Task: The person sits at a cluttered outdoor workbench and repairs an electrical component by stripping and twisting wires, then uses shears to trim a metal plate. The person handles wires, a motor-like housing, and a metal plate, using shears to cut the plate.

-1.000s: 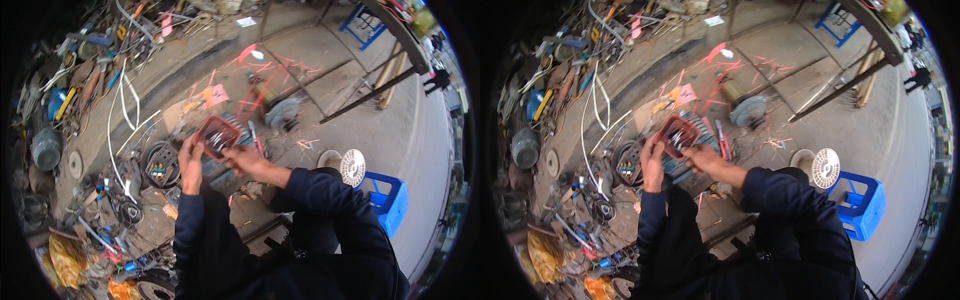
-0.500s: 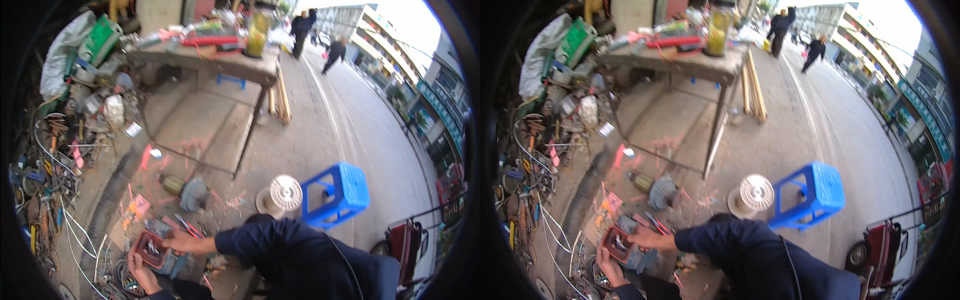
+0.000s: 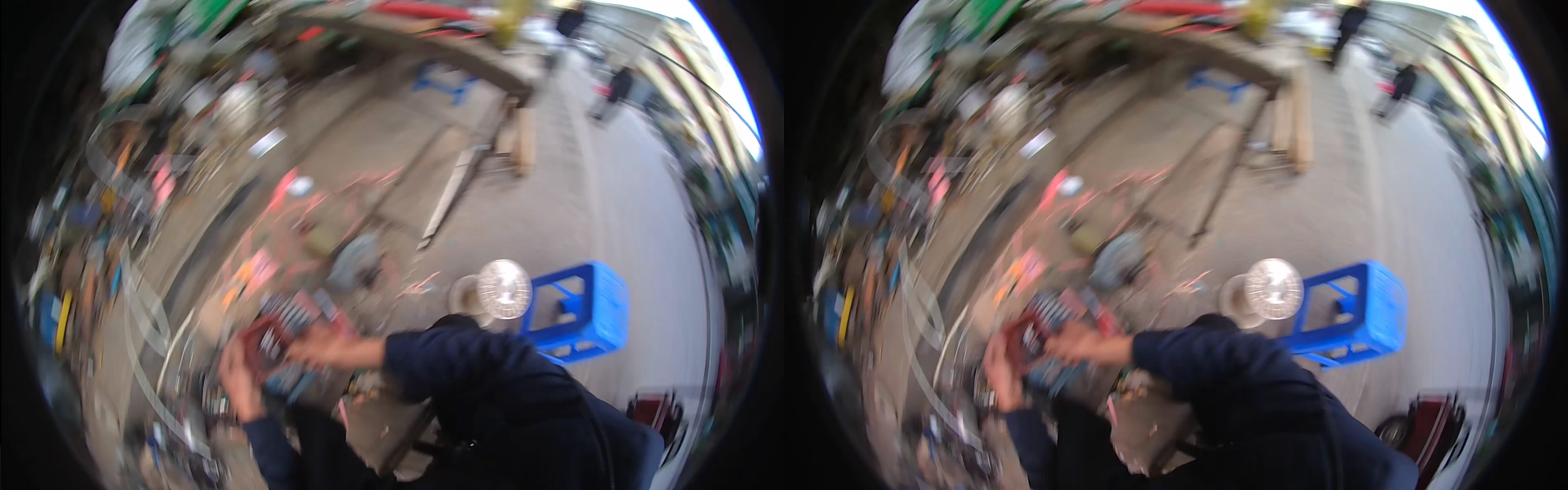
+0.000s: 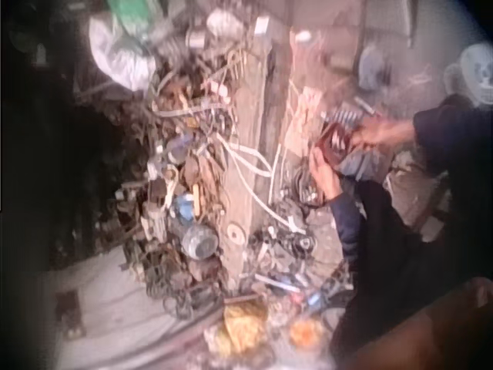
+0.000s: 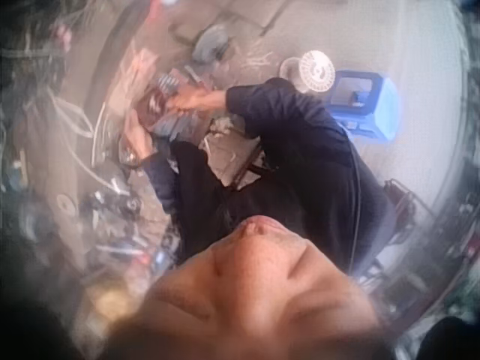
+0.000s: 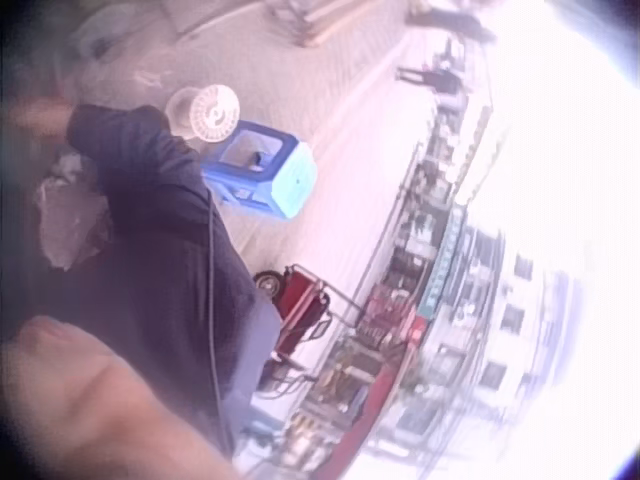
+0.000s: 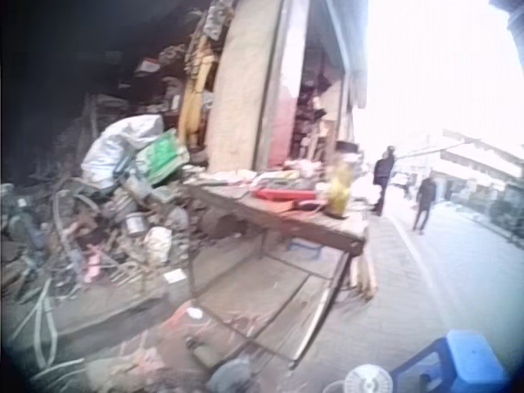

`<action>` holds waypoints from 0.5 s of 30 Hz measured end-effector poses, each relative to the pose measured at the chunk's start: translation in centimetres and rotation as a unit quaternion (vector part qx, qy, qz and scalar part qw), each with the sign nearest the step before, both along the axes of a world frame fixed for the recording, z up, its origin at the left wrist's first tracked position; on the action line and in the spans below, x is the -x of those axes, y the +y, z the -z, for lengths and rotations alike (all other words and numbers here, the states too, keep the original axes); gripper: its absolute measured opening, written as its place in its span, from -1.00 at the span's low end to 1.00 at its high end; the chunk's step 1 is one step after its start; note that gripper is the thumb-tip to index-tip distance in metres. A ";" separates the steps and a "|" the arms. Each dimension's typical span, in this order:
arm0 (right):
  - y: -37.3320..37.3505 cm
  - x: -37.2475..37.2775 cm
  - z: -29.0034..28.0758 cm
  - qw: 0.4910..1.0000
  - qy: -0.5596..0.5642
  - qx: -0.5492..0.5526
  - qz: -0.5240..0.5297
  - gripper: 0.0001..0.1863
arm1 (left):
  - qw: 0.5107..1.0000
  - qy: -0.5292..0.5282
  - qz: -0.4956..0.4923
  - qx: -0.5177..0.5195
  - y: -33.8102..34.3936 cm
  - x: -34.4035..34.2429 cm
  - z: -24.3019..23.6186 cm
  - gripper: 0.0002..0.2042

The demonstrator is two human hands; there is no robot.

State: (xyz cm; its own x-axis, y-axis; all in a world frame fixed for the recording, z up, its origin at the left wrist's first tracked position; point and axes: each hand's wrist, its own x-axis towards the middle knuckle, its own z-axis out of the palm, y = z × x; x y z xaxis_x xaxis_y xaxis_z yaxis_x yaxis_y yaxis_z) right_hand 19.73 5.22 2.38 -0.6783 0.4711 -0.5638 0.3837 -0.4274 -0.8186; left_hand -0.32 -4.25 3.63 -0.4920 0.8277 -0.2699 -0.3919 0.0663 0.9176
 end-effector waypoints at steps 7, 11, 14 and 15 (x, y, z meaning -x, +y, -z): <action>1.6 -1.1 -2.8 0.990 0.022 0.112 0.083 -0.68 | 0.983 0.137 -0.124 0.005 -1.8 -0.8 2.1 -0.80; 1.6 -0.4 -5.0 0.984 0.009 0.149 0.100 -0.72 | 0.914 0.375 -0.142 0.060 -2.9 -3.8 1.9 -0.82; 1.2 -0.2 -5.5 0.974 0.035 0.200 0.099 -0.71 | 0.875 0.470 -0.090 0.076 -2.8 -4.8 1.0 -0.70; 1.2 -0.2 -5.5 0.971 0.031 0.208 0.112 -0.71 | 0.865 0.490 -0.089 0.059 -2.5 -4.8 0.7 -0.66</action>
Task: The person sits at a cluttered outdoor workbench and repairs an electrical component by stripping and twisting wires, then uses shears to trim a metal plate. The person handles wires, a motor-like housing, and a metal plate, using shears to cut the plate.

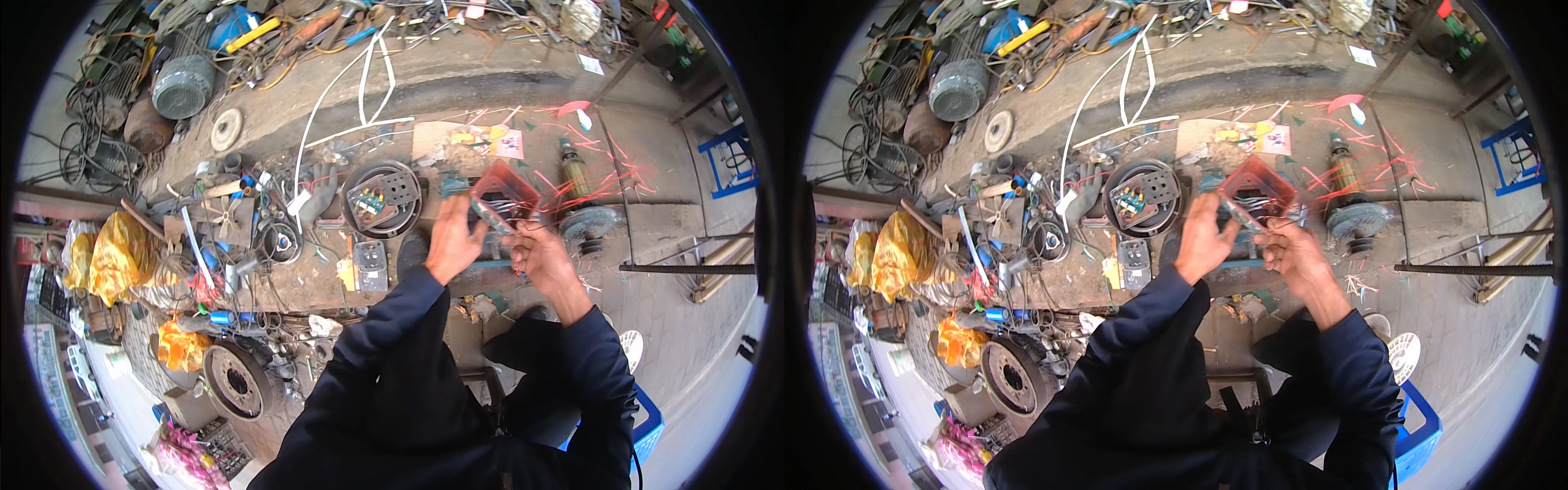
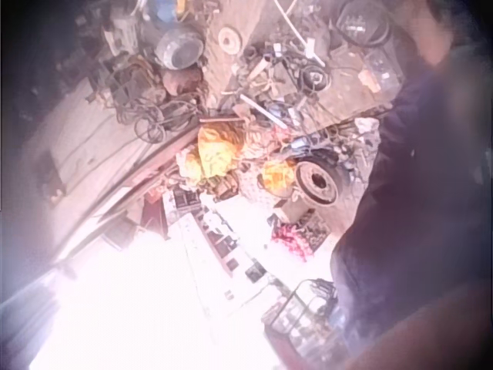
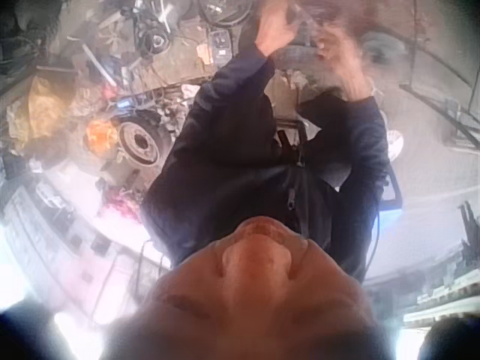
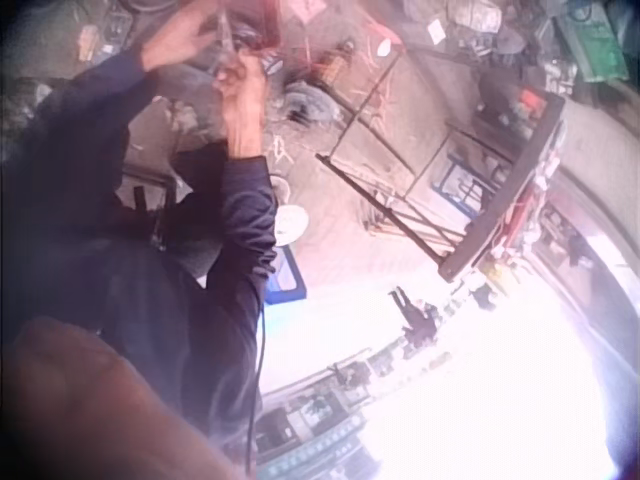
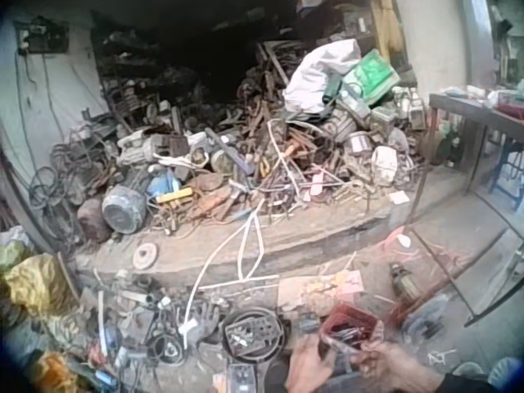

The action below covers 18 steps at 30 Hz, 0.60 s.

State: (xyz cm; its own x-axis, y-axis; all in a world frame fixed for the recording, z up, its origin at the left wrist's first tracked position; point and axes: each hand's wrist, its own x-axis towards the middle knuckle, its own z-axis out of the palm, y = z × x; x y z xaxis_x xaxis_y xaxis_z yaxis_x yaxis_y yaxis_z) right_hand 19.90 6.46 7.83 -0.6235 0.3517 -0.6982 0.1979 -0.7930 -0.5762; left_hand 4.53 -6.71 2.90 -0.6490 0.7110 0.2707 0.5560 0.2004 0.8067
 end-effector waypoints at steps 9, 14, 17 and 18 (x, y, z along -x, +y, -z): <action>0.1 0.4 0.2 0.997 0.040 0.062 0.033 -0.72 | 0.997 -0.012 0.078 0.025 -0.3 0.6 -0.7 -0.52; 0.3 0.5 -0.3 0.995 0.050 0.085 -0.004 -0.57 | 0.995 0.061 0.084 0.009 0.7 0.6 -0.4 -0.59; 0.6 0.5 -0.4 0.991 0.073 0.107 -0.016 -0.54 | 0.993 0.066 0.095 0.002 1.7 0.8 -0.1 -0.72; 0.7 0.6 -0.5 0.989 0.084 0.120 -0.017 -0.55 | 0.992 0.073 0.102 0.003 2.0 0.9 -0.1 -0.74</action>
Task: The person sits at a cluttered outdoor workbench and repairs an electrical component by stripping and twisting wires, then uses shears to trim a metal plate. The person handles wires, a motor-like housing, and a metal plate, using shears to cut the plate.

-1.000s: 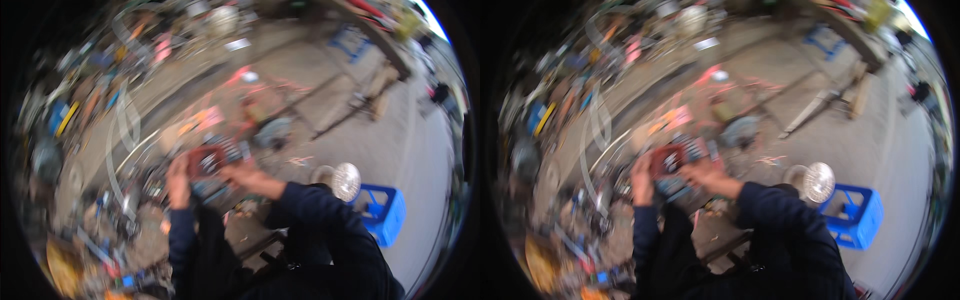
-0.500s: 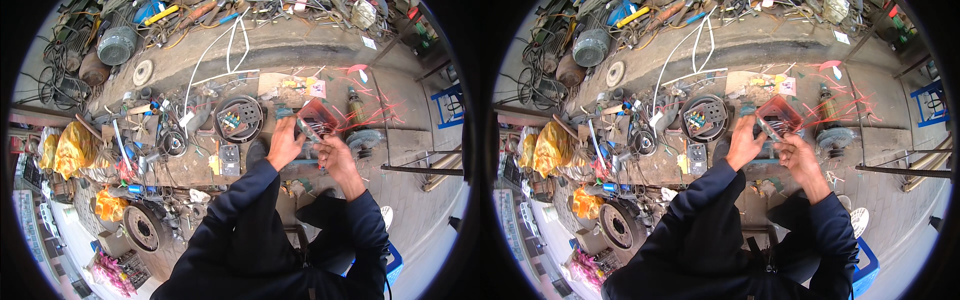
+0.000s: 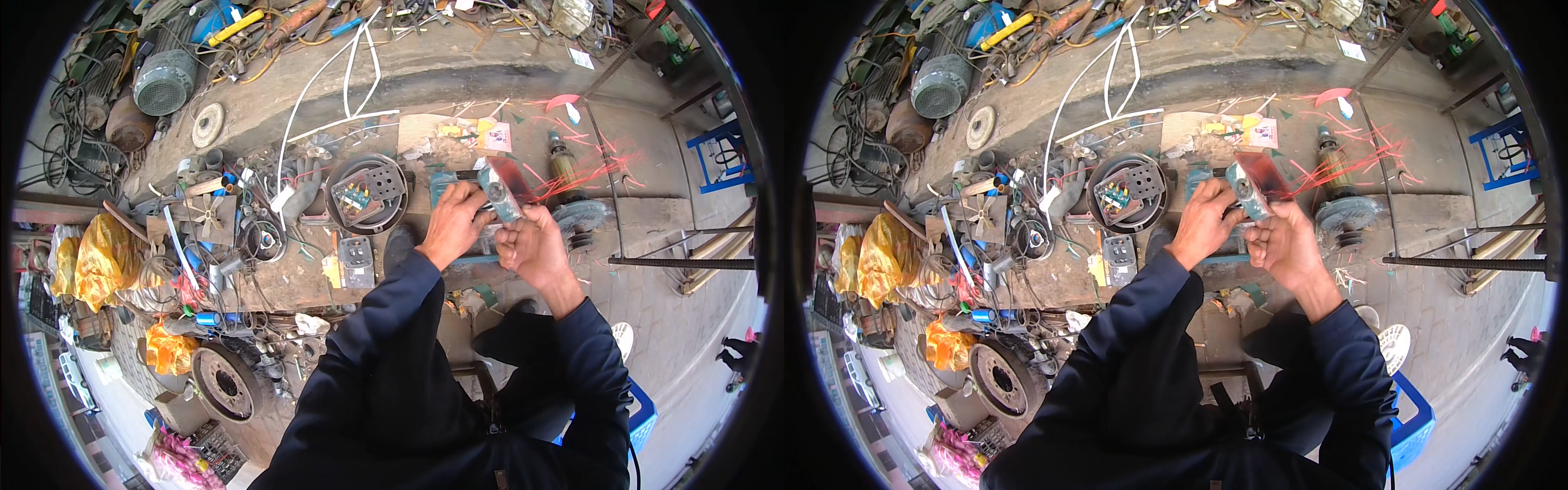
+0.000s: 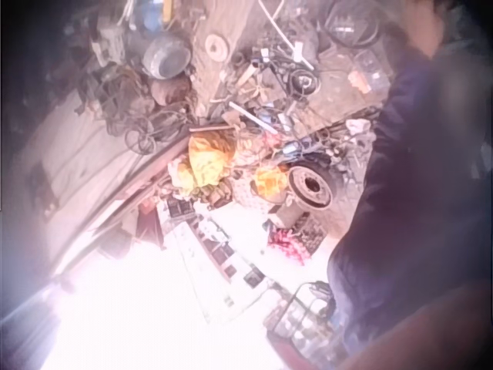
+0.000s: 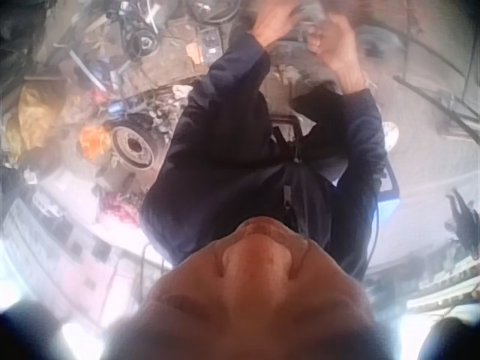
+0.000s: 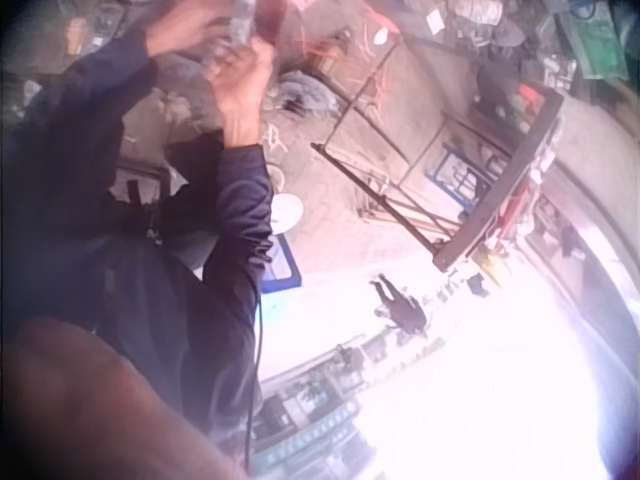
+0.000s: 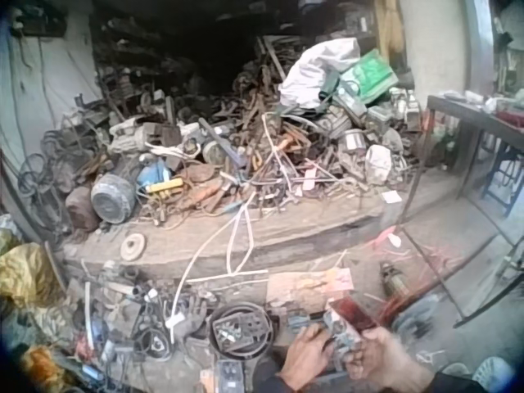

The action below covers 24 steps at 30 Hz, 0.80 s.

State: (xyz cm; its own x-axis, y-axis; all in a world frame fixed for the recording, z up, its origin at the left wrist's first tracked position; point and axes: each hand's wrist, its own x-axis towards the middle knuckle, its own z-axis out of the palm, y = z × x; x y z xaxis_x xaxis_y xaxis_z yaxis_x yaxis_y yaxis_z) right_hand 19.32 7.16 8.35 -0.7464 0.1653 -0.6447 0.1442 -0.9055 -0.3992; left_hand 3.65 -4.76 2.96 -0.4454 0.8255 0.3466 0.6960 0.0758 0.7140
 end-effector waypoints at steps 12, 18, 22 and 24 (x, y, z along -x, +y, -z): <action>6.7 -3.6 -7.2 0.928 0.252 -0.160 0.223 -0.58 | 0.988 -0.134 0.047 0.063 0.7 1.2 -0.3 -0.56; 11.0 -9.9 -4.9 0.903 0.213 -0.118 0.354 -0.66 | 0.972 -0.167 0.119 0.112 0.6 3.0 -0.8 -0.42; 10.0 -12.9 0.1 0.952 0.011 -0.127 0.279 -0.80 | 0.975 -0.141 0.123 0.118 0.9 2.8 -1.4 -0.45; 7.3 -13.7 3.4 0.977 -0.070 -0.070 0.189 -0.80 | 0.974 -0.153 0.106 0.127 1.3 2.5 -1.2 -0.52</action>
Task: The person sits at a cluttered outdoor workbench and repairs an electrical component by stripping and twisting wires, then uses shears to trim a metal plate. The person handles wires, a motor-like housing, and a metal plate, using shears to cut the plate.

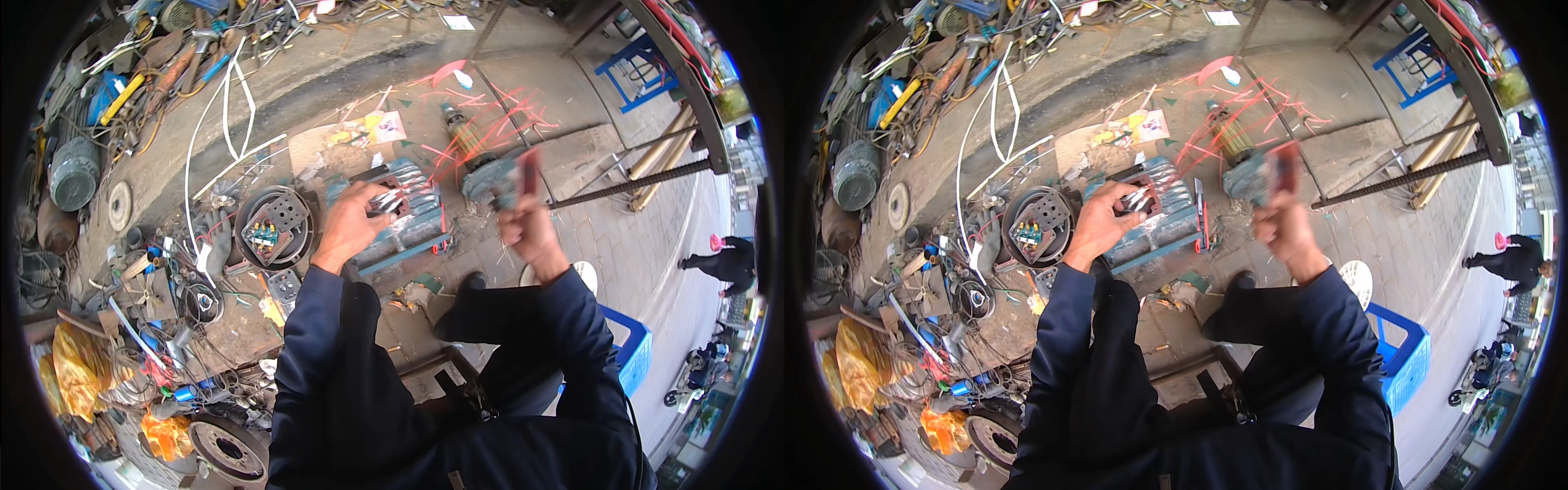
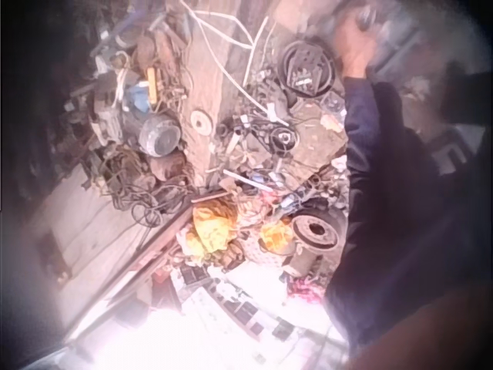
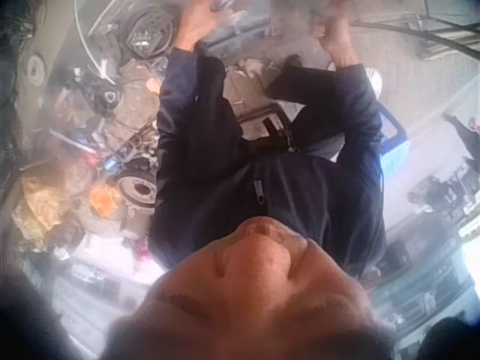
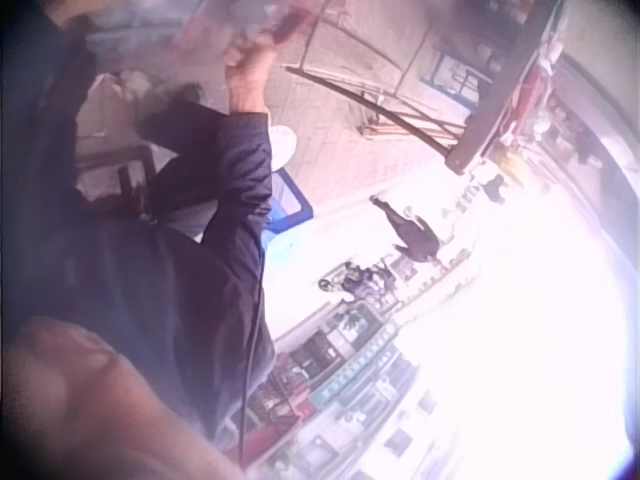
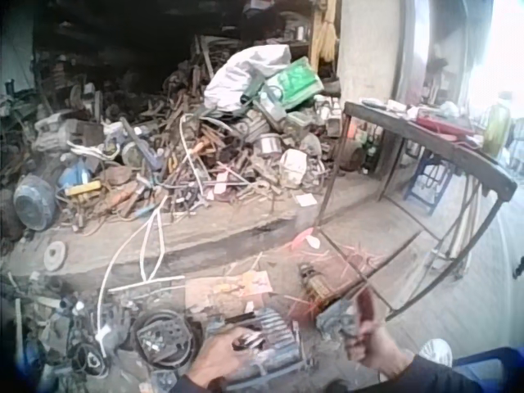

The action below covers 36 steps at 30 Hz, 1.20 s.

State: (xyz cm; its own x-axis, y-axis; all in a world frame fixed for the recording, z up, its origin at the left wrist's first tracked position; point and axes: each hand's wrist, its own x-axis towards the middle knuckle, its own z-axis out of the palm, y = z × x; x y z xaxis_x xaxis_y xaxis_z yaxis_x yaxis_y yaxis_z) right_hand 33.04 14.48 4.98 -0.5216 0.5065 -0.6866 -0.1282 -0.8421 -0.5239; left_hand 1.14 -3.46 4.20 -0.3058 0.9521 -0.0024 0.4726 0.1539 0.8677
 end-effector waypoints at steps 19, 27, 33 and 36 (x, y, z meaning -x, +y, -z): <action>-6.6 -0.5 20.8 0.969 -0.242 0.001 -0.046 -0.71 | 0.938 0.272 -0.213 0.000 -7.8 7.9 4.8 -0.59; -9.5 -1.5 20.1 0.937 -0.332 -0.065 -0.090 -0.54 | 0.862 0.387 -0.162 0.284 -7.3 13.6 8.7 -0.38; -10.9 1.0 15.6 0.937 -0.301 -0.138 -0.109 -0.63 | 0.859 0.385 -0.220 0.255 -6.6 14.1 10.0 -0.29; -11.3 1.6 11.6 0.951 -0.250 -0.146 -0.107 -0.70 | 0.869 0.371 -0.222 0.241 -6.4 14.8 9.0 -0.37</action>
State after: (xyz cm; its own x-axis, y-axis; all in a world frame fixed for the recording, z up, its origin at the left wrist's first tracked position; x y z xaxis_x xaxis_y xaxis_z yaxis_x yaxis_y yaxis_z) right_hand 31.47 3.20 -6.63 -0.2793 0.6322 -0.7227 0.3565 -0.6306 -0.6894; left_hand -13.63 -9.83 -4.82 -0.7300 0.6833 -0.0144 0.6758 0.7248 0.1341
